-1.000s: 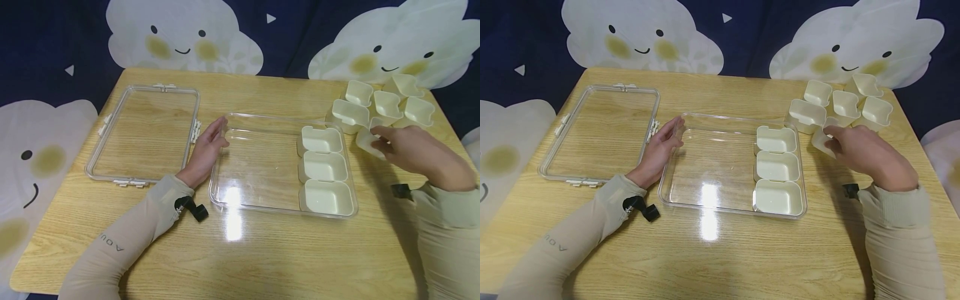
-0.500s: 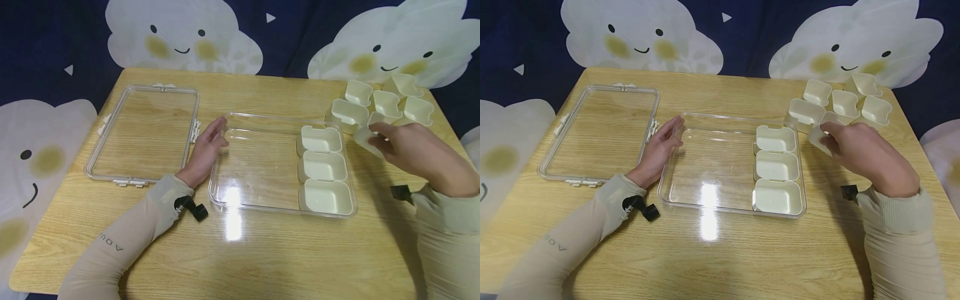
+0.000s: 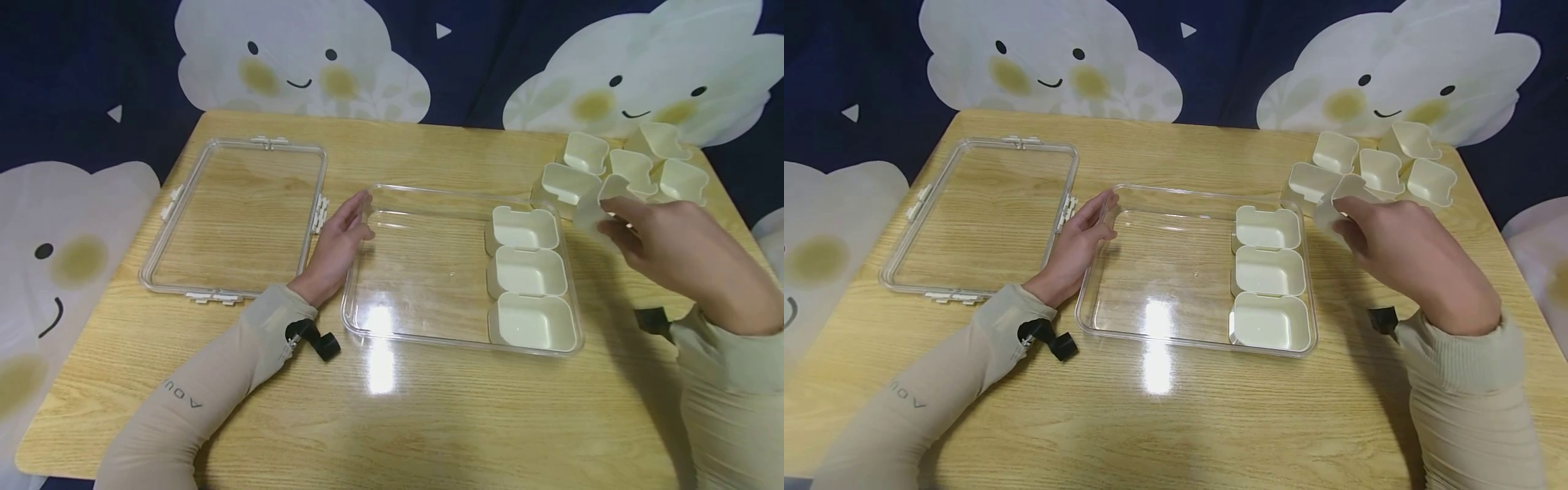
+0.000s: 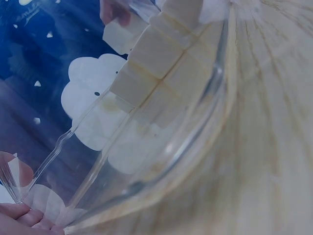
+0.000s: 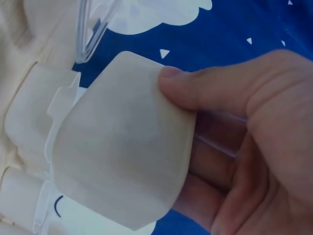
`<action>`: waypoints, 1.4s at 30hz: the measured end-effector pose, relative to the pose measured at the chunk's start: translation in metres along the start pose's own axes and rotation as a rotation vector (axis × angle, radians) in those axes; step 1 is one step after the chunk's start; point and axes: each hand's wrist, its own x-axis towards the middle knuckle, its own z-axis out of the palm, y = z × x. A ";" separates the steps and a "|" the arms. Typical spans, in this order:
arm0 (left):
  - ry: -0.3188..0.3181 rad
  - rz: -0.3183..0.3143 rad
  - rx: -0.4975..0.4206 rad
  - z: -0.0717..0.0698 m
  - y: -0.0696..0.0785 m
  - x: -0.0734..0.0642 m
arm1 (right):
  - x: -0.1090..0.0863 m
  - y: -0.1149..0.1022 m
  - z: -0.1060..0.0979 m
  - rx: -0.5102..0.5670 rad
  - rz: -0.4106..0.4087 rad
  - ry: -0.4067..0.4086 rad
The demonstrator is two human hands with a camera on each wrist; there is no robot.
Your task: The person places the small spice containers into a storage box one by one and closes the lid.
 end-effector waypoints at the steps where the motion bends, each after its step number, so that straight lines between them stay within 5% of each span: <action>1: 0.000 -0.001 0.001 0.000 0.000 0.000 | 0.000 -0.002 -0.001 0.000 -0.005 0.012; 23: 0.001 0.006 0.016 0.000 -0.001 0.001 | 0.003 -0.031 -0.010 -0.014 -0.119 0.203; 42: 0.002 0.012 0.003 0.000 -0.002 0.002 | 0.009 -0.060 0.003 0.055 -0.216 0.187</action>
